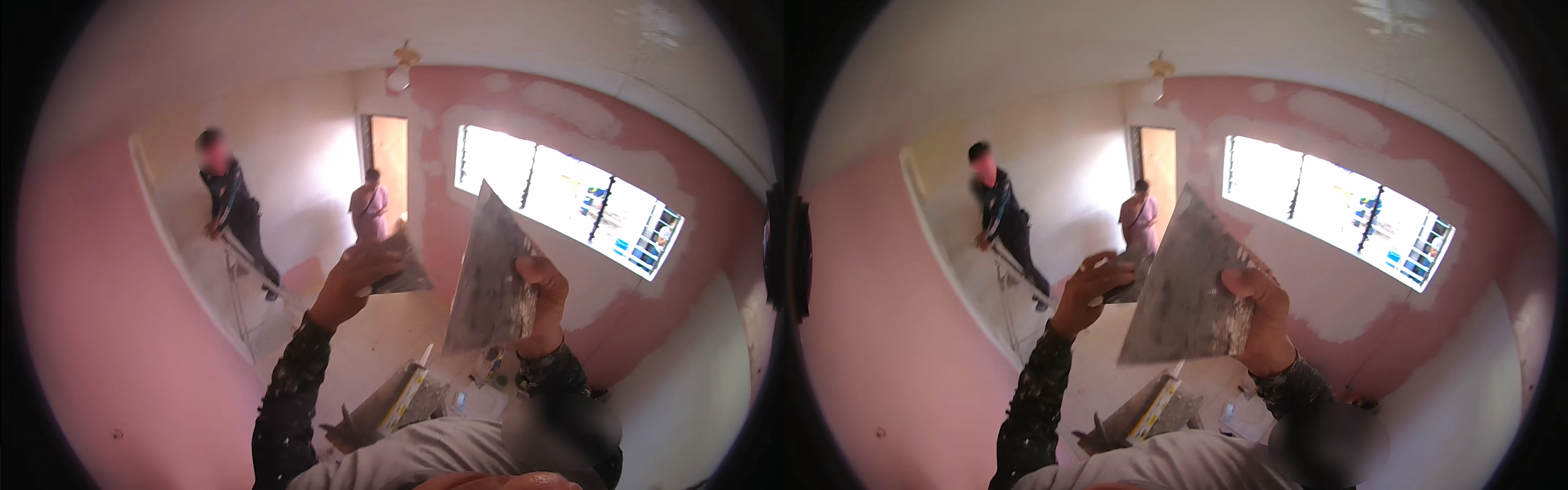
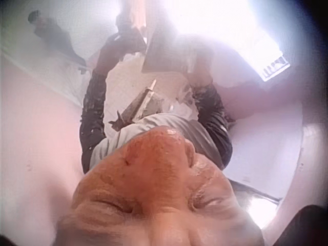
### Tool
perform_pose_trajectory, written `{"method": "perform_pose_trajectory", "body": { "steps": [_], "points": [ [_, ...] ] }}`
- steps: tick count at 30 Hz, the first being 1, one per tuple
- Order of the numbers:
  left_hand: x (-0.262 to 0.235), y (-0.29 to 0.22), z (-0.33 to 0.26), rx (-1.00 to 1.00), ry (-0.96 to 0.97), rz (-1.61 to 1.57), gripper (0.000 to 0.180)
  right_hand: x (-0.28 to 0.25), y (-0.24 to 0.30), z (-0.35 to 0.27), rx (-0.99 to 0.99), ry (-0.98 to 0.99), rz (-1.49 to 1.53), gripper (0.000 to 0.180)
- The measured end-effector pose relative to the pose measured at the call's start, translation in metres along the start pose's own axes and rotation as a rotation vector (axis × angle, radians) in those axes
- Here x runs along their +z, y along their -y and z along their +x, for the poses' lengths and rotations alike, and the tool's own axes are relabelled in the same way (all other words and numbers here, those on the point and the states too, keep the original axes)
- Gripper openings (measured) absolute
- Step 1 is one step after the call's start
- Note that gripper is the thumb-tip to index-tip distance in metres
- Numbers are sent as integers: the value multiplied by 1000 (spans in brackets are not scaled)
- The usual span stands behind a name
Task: The person applies joint compound to the ceiling using a trowel and hawk, smoothing the surface in repeated strokes. The person also uses a caulking gun to apply sealant along a ceiling seam.
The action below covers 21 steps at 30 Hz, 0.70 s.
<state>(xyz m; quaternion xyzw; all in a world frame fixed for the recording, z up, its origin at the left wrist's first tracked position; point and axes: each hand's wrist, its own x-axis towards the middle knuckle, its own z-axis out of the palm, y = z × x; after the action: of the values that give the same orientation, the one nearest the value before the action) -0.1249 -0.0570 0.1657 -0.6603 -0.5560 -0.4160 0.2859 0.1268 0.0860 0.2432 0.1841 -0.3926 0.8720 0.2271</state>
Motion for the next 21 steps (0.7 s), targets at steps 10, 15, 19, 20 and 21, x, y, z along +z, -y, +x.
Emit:
{"method": "perform_pose_trajectory", "body": {
  "steps": [10,15,19,20,21],
  "points": [
    [15,27,-77,-611,-68,-278,23,30,156,51,-549,96,-169,20],
    [26,29,-82,-668,-28,-349,23,47,204,69,-530,259,-255,20],
    [39,25,-79,-648,-14,-384,24,63,225,73,-552,325,-254,23],
    [41,24,-79,-648,-11,-389,24,65,231,75,-573,358,-261,23],
    [43,24,-79,-653,-1,-384,24,67,239,77,-594,390,-269,23]
  ]
}}
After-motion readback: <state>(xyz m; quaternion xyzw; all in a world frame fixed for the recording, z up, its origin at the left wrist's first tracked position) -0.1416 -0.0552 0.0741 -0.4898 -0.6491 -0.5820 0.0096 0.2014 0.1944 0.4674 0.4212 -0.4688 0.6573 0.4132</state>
